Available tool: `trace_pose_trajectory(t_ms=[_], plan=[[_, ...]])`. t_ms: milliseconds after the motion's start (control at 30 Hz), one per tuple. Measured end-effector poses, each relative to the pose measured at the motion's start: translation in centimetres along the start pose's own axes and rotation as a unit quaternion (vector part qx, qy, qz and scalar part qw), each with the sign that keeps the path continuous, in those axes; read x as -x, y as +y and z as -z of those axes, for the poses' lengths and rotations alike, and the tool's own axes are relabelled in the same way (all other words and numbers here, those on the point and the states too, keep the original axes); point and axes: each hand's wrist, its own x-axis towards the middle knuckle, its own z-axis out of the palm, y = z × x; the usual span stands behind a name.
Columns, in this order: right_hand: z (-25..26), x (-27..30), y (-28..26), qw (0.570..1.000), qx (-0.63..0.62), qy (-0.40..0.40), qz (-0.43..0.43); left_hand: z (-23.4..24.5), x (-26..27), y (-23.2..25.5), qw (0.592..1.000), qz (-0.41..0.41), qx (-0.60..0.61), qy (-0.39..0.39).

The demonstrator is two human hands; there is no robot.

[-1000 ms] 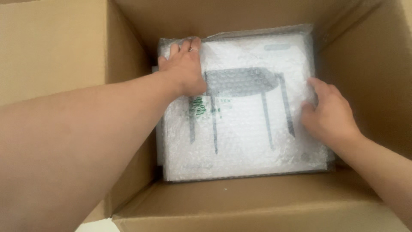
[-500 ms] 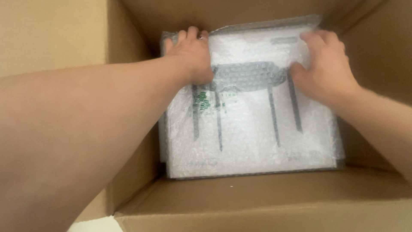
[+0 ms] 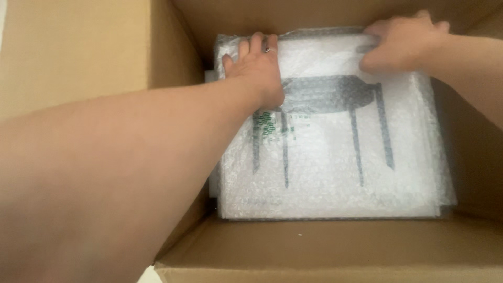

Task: The person places a bubble-wrapped item into a cardboard box, closes the flaps, and seals the box with tape. They then place a white paper label on top of the sealed box.

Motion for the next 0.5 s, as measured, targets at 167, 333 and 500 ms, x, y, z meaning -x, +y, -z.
trace_pose_trajectory(t_ms=[167,333,500], plan=[[0.7,3.1,0.9,0.983,-0.168,0.024,0.067,1.0,0.3,0.0,1.0,0.002,-0.014,-0.018],[-1.4,11.9,0.5,0.947,-0.251,0.125,0.157,0.5,0.5,0.2,1.0,0.019,-0.004,-0.001],[-0.6,19.8,-2.6,0.92,-0.274,-0.194,0.201,0.1,0.2,0.3,1.0,0.023,0.001,0.015]])
